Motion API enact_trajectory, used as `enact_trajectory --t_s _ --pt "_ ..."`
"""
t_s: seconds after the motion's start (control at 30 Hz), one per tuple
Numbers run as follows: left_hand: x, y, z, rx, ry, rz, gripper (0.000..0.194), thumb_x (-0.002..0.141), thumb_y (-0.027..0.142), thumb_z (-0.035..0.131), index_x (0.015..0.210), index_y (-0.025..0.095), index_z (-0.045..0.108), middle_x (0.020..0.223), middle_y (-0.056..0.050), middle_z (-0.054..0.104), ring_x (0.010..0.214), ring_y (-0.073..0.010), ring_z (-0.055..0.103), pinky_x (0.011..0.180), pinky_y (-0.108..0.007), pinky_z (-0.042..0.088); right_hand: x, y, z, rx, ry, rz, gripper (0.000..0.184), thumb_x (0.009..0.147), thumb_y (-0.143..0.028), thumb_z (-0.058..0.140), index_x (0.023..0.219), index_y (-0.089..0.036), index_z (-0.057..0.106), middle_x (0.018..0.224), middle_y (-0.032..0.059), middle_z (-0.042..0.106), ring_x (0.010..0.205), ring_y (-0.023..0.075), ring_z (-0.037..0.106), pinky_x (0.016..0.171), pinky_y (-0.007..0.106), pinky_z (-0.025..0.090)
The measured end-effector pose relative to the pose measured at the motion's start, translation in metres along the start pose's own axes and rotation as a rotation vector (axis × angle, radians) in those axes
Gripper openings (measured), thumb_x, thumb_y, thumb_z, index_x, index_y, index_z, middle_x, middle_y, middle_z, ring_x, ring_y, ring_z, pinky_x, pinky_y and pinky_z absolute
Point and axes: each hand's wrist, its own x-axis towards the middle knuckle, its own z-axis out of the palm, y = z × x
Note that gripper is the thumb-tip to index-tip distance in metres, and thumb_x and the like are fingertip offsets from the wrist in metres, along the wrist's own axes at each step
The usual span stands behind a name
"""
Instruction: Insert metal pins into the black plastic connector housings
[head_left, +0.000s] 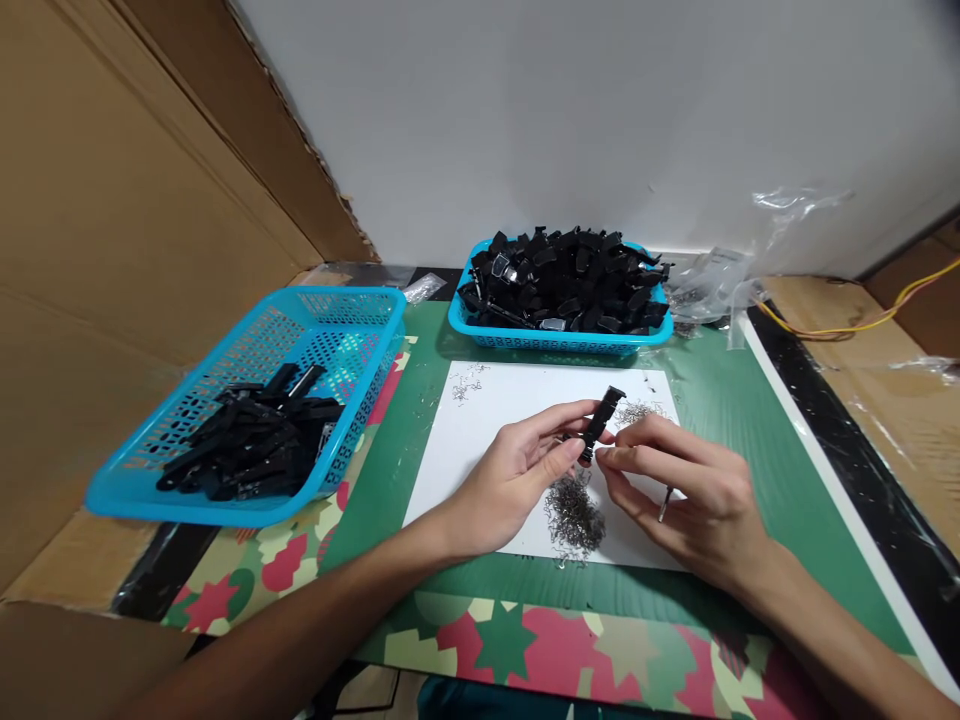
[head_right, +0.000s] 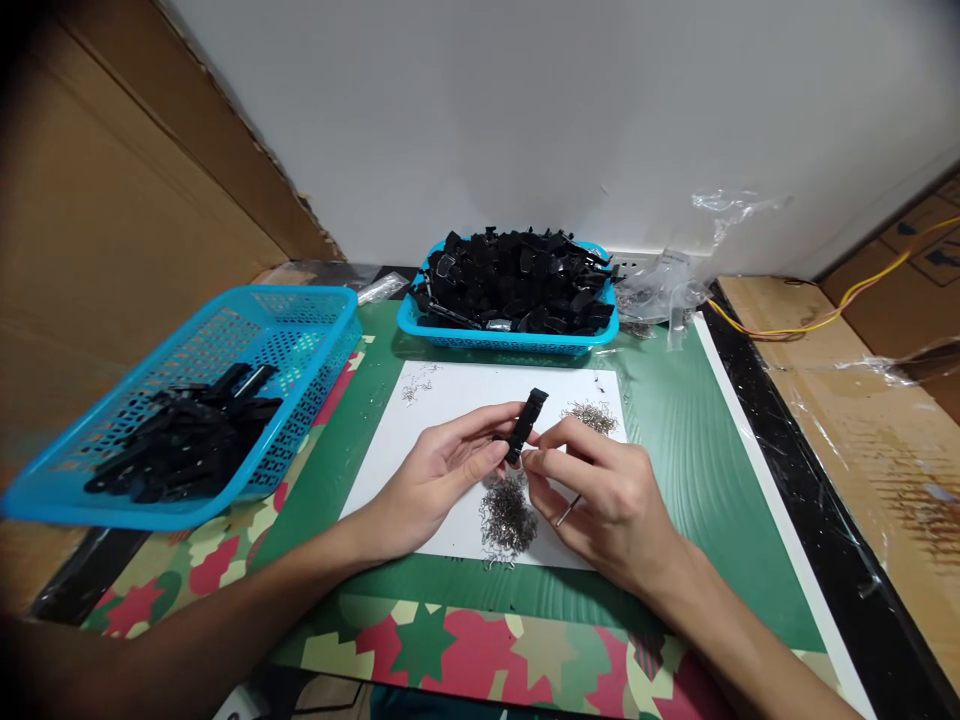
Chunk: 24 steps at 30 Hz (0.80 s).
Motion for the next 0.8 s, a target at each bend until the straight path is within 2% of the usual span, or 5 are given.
enact_trajectory --t_s 0.27,0.43,0.53,0.67,0.8 --pt "-0.0010 0.0040 0.0003 0.102 -0.017 0.002 0.042 0.102 0.034 0.064 0.143 0.024 0.066 0.151 -0.009 0.061 0.141 -0.0287 0.057 0.119 -0.044 0.046 -0.0006 0.0007 -0.0024 -0.010 -0.028 0.000 0.017 0.094 -0.006 0.061 0.090 -0.020 0.071 0.085 0.0057 0.070 0.074 0.0160 0.072 0.063 0.026 0.057" --pt "-0.0012 0.0071 -0.0005 0.212 -0.046 0.034 0.040 0.105 0.031 0.059 0.144 0.024 0.064 0.151 -0.007 0.061 0.144 -0.0261 0.054 0.123 -0.042 0.041 -0.0029 0.0033 0.0005 0.019 -0.076 0.023 0.016 0.094 -0.005 0.062 0.092 -0.018 0.072 0.085 0.0053 0.070 0.071 0.0145 0.069 0.060 0.025 0.054" --pt "-0.0009 0.0068 -0.0018 0.228 -0.047 0.023 0.040 0.105 0.032 0.059 0.143 0.023 0.065 0.148 -0.008 0.064 0.140 -0.0261 0.056 0.118 -0.040 0.045 -0.0041 0.0056 0.0017 0.033 -0.080 0.042 0.017 0.095 -0.005 0.063 0.096 -0.017 0.075 0.087 0.0050 0.071 0.072 0.0135 0.070 0.062 0.025 0.055" --pt "0.0013 0.0051 -0.0045 0.165 -0.052 -0.031 0.039 0.104 0.036 0.060 0.139 0.022 0.069 0.128 -0.012 0.075 0.108 -0.0236 0.070 0.093 -0.036 0.056 -0.0040 0.0079 -0.0012 -0.017 -0.050 0.024 0.017 0.096 -0.008 0.066 0.100 -0.020 0.078 0.090 0.0041 0.073 0.069 0.0117 0.069 0.059 0.023 0.053" --pt "0.0053 0.0047 -0.0069 0.075 -0.037 -0.077 0.041 0.102 0.039 0.063 0.135 0.016 0.072 0.091 -0.010 0.076 0.074 -0.0151 0.061 0.074 -0.029 0.050 -0.0016 0.0081 -0.0077 -0.131 -0.042 -0.033 0.022 0.097 -0.008 0.064 0.102 -0.023 0.079 0.089 0.0031 0.074 0.059 0.0095 0.059 0.052 0.024 0.045"
